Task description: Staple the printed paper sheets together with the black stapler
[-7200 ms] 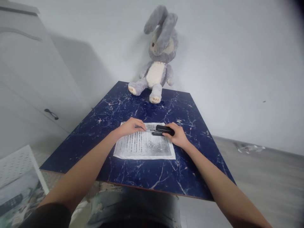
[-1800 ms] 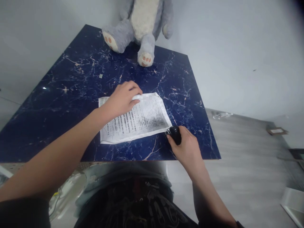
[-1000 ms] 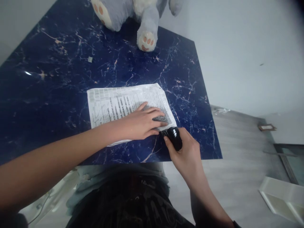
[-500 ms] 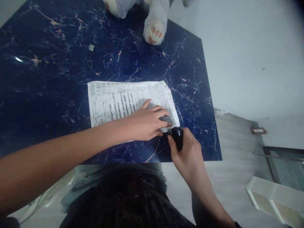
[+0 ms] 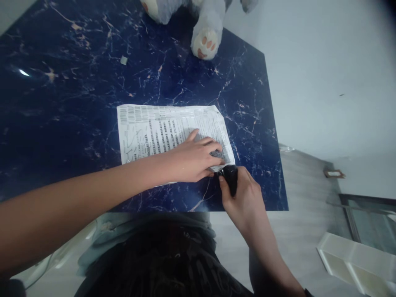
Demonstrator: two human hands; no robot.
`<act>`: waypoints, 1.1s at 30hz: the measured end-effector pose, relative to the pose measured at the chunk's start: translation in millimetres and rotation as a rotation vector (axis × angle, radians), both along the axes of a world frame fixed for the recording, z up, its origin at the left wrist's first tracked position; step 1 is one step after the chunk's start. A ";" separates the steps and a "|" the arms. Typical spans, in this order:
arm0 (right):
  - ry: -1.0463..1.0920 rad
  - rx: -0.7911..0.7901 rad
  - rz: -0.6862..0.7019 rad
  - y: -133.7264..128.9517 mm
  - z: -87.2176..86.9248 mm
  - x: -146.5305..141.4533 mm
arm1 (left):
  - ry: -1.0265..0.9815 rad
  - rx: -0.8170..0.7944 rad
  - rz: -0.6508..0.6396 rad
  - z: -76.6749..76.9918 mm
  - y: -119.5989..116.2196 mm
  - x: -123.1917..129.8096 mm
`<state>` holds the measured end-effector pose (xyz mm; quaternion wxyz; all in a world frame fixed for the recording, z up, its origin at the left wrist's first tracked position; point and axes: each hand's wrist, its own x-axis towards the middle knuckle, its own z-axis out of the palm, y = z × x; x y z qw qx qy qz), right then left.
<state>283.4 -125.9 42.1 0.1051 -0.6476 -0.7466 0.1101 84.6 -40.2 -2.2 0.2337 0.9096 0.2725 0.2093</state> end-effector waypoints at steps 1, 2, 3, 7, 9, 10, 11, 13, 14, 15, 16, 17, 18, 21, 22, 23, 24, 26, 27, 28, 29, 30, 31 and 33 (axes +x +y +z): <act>-0.024 0.005 0.008 0.2 0.0 -0.7 | -0.013 -0.007 0.000 -0.7 0.0 0.3; -0.055 0.015 0.017 0.5 0.1 -1.9 | -0.025 -0.016 0.001 -1.5 0.1 0.6; -0.093 0.026 0.027 0.9 0.2 -3.7 | -0.035 -0.027 0.004 -2.3 0.2 1.0; -0.264 0.046 0.007 5.5 0.2 -15.0 | -0.058 -0.082 0.025 -5.5 1.1 1.8; -0.307 0.041 0.007 8.4 -0.2 -19.4 | -0.066 -0.092 0.037 -7.0 1.5 1.2; -0.310 0.045 0.024 9.0 -0.3 -20.2 | -0.069 -0.090 0.041 -7.6 1.8 0.6; -0.301 0.050 0.046 8.7 -0.3 -19.5 | -0.071 -0.087 0.042 -7.9 2.3 -0.2; -0.257 0.059 0.071 3.7 0.3 -13.1 | -0.076 -0.080 0.033 -7.6 4.0 -2.8; -0.223 0.056 0.071 -1.1 0.8 -7.1 | -0.077 -0.077 0.024 -6.9 5.4 -4.7; -0.184 0.048 0.066 -7.1 1.5 0.6 | -0.075 -0.077 0.013 -5.7 7.1 -7.2; -0.146 0.037 0.057 -13.7 2.4 10.0 | -0.070 -0.079 -0.003 -4.0 9.0 -10.1; -0.117 0.028 0.050 -20.2 3.8 20.6 | -0.062 -0.086 -0.023 -1.8 11.0 -13.5; -0.096 0.020 0.040 -25.8 5.8 31.7 | -0.049 -0.097 -0.049 0.8 13.0 -17.2; -0.096 0.097 -0.076 -29.3 18.0 61.3 | -0.023 -0.145 -0.140 10.5 18.0 -26.8; -0.095 0.152 -0.120 -24.1 24.0 67.3 | -0.027 -0.166 -0.165 13.9 19.6 -28.8; -0.081 0.215 -0.155 -15.4 30.5 70.4 | -0.043 -0.192 -0.178 16.9 21.4 -30.2; -0.051 0.271 -0.171 -3.4 37.2 70.3 | -0.080 -0.220 -0.164 19.4 23.7 -31.1; 0.039 0.319 -0.115 28.8 48.9 60.0 | -0.226 -0.279 -0.024 21.7 30.9 -33.3; 0.083 0.302 -0.038 47.4 53.0 50.2 | -0.340 -0.297 0.110 21.4 36.0 -35.3; 0.117 0.260 0.068 66.3 55.3 37.9 | -0.460 -0.307 0.264 20.0 42.1 -38.3; 0.137 0.213 0.184 84.7 55.5 23.7 | -0.571 -0.308 0.402 17.8 48.6 -42.3; 0.150 0.188 0.292 101.8 53.3 8.7 | -0.665 -0.305 0.509 14.8 55.2 -47.2; 0.153 0.156 0.406 116.8 48.9 -6.5 | -0.740 -0.305 0.589 11.4 61.3 -52.4; 0.143 0.098 0.590 139.5 35.0 -33.5 | -0.833 -0.326 0.686 4.3 70.3 -62.2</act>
